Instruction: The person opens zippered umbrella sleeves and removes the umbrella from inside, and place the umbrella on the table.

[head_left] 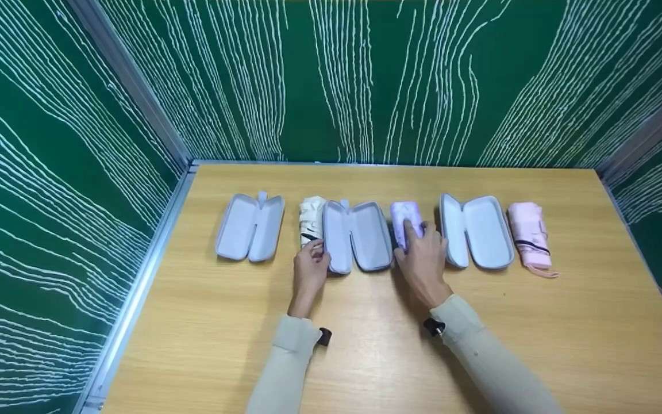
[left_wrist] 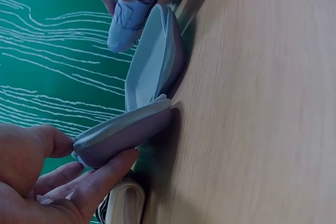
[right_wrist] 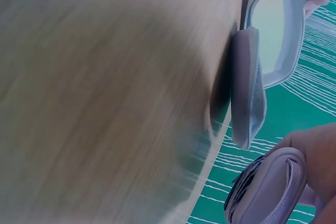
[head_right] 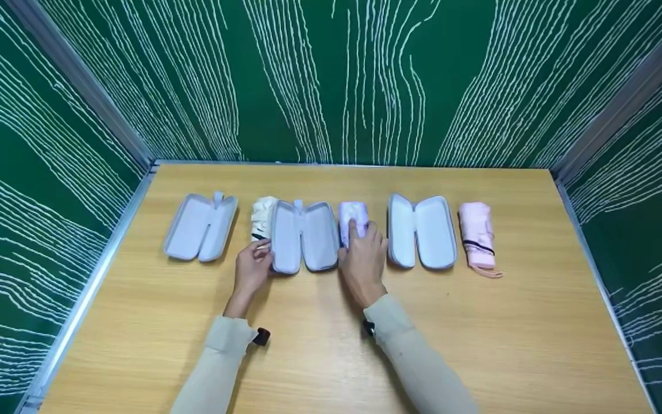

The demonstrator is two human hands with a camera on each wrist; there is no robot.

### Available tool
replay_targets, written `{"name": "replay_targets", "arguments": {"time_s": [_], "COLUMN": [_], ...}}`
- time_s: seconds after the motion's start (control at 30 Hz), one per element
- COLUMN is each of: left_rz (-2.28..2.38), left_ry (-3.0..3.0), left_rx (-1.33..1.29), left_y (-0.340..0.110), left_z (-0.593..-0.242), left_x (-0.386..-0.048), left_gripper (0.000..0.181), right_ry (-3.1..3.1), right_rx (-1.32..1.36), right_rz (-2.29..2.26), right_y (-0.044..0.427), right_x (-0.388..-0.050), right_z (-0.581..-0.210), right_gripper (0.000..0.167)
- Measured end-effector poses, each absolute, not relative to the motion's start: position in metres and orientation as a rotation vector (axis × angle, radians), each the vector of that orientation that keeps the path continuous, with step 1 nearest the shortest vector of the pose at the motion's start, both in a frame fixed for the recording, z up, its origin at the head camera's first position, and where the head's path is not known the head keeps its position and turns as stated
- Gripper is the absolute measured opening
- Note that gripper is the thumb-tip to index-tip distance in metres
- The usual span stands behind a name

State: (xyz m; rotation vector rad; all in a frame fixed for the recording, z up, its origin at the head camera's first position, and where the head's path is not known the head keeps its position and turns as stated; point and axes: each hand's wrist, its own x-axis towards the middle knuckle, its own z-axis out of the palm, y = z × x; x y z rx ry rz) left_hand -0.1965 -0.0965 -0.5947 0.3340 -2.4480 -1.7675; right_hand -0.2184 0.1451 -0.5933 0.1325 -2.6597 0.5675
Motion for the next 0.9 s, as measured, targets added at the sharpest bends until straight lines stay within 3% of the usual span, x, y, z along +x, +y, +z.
{"name": "replay_targets", "arguments": {"time_s": [0.9], "left_rz": [-1.618], "left_ry": [-2.560], "left_rx": [0.213], "left_y": [-0.094], "left_z": [-0.585], "left_x": [-0.221], "left_gripper": [0.033], "right_ry": [-2.753], "right_rx": [0.064], "right_rz": [0.369], "right_y": [0.145], "right_x": [-0.230], "right_z": [-0.611], "right_gripper": [0.065]}}
